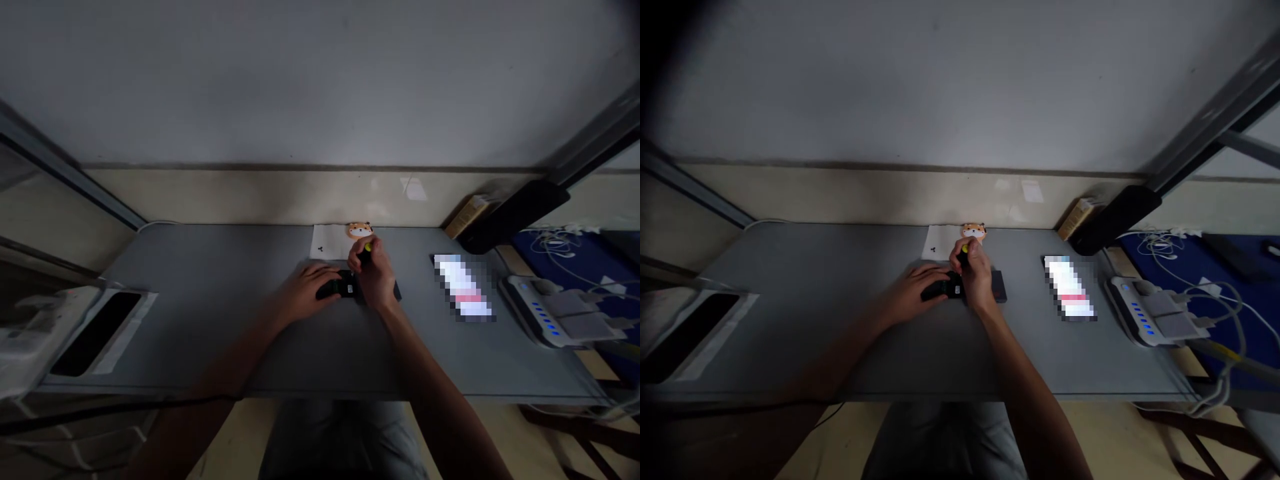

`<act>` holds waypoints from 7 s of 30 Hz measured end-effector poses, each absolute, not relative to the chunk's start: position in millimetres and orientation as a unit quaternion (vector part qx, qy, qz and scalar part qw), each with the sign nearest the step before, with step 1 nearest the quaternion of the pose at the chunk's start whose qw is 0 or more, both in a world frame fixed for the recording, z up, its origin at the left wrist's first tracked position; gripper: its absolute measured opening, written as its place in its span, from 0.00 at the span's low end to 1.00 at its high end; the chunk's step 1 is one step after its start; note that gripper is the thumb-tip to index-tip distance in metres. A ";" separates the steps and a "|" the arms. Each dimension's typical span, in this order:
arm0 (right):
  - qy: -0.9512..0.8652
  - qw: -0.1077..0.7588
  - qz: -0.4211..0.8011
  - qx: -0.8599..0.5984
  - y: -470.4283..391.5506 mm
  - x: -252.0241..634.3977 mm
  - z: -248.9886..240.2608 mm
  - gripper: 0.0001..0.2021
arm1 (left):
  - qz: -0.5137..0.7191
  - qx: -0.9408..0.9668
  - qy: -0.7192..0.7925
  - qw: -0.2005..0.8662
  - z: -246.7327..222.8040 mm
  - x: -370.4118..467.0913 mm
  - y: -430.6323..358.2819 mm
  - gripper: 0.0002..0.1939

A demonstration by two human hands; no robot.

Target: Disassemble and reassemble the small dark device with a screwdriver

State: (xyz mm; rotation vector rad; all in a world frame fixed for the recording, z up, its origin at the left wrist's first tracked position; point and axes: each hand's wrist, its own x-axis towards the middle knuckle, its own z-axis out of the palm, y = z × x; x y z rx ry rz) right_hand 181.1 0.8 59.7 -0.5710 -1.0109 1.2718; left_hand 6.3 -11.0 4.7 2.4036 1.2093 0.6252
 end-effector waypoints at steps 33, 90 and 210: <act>-0.418 0.660 0.578 -0.237 4.8 183.5 59.7 0.24 | 0.211 0.857 0.447 0.146 5.5 5.6 -14.8 0.18; -0.452 0.655 0.551 -0.251 0.3 180.2 54.6 0.24 | 0.202 0.861 0.443 0.148 8.3 7.6 -15.8 0.19; -0.221 0.730 0.613 -0.206 27.9 230.8 46.2 0.17 | 0.195 0.872 0.441 0.083 39.7 51.6 89.8 0.04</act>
